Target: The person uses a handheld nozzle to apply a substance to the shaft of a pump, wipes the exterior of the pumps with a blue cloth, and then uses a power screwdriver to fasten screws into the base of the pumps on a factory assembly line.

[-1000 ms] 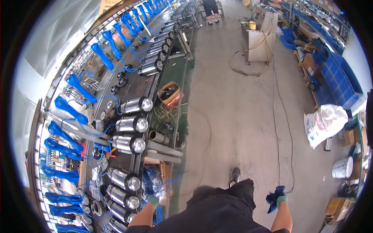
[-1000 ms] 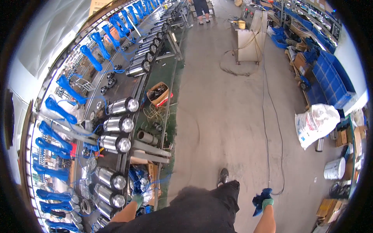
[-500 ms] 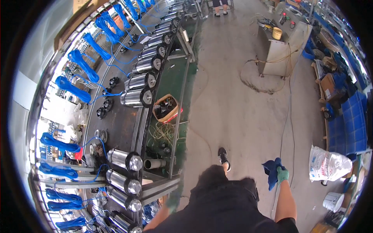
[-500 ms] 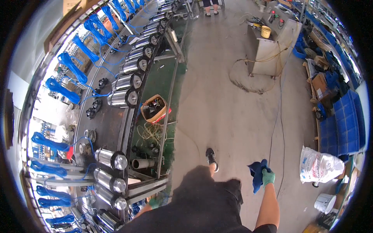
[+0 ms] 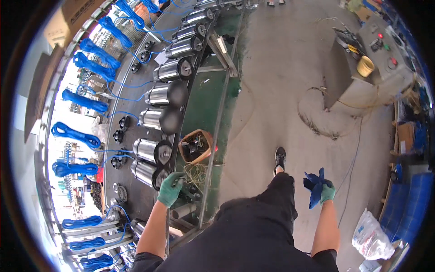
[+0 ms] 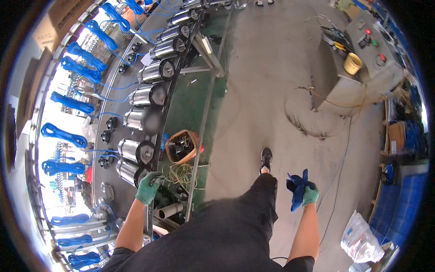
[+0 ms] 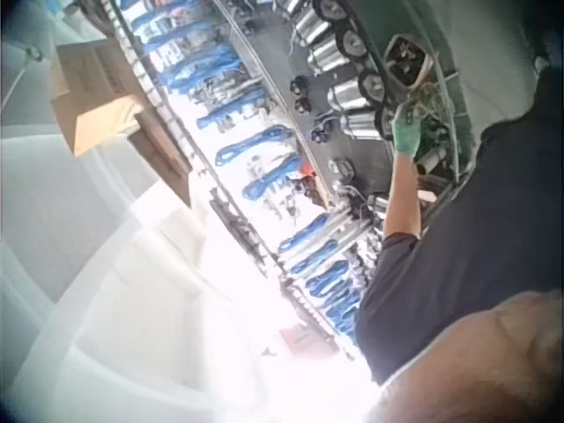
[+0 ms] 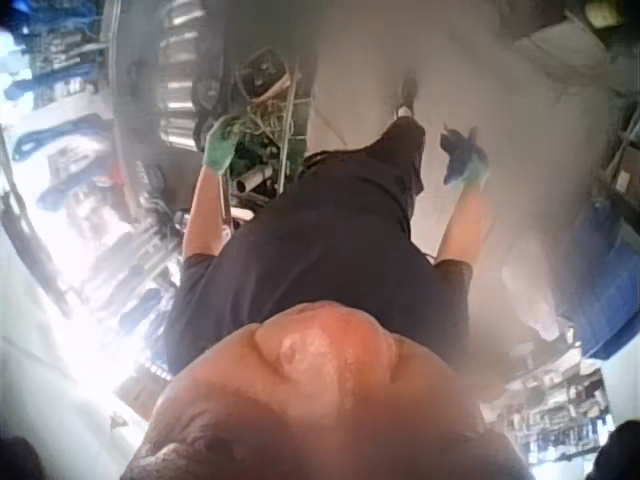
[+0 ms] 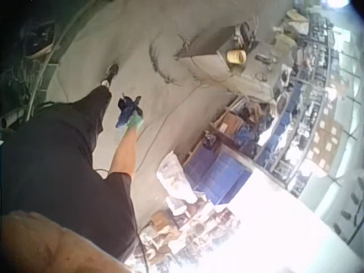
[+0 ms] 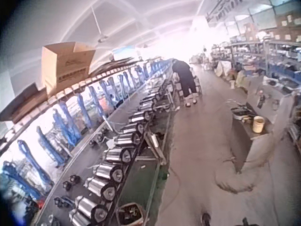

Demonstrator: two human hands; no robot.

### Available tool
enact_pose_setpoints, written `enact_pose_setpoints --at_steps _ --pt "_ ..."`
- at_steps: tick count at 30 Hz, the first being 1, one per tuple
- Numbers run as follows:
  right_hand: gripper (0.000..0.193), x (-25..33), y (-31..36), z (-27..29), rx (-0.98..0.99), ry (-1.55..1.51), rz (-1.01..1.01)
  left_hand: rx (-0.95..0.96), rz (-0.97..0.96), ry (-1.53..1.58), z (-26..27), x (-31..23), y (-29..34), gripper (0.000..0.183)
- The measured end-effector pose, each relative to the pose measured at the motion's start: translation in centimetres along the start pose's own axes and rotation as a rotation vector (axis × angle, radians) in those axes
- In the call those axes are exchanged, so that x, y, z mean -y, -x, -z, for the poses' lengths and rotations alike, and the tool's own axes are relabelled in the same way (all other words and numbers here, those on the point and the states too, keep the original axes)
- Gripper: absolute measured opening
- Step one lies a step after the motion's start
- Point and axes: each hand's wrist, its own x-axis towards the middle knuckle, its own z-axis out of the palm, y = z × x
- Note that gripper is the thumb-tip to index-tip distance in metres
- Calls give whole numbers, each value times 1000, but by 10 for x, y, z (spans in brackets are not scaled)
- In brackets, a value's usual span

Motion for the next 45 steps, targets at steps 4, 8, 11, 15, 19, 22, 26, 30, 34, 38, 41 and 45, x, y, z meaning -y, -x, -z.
enact_pose_setpoints --at_steps 4,8,11,15,19,22,26,30,34,38,41,45 --pt "22 26 -142 -67 83 -157 -67 -124 -10 -26 22 -54 -103 32" --pt "22 141 -208 -202 252 -138 -11 -272 10 -146 79 -81 -219 38" --pt "30 250 -210 -324 347 -182 -16 -337 -138 -160 132 -121 -326 57" --pt "28 327 -233 -466 492 -349 3 -219 -234 -493 164 -146 -511 89" --pt "44 383 -245 -600 514 -465 -343 -1 -292 -868 154 -150 -665 115" --pt "43 387 -248 -707 581 -595 -248 116 -248 -1132 147 -129 -738 133" --pt "44 387 -250 -822 720 -508 -85 224 -156 -1216 134 -116 -794 139" --pt "43 435 -228 -872 812 -489 -38 257 -193 -1100 123 -102 -825 138" --pt "40 432 -214 -901 836 -438 84 212 -258 -972 123 -93 -835 138" --pt "35 428 -204 -899 785 -338 92 160 -324 -916 117 -85 -837 135" --pt "35 421 -202 -880 914 -138 171 156 -366 -874 116 -85 -841 116" --pt "36 466 -237 -863 794 -13 182 111 -421 -907 118 -84 -837 95"
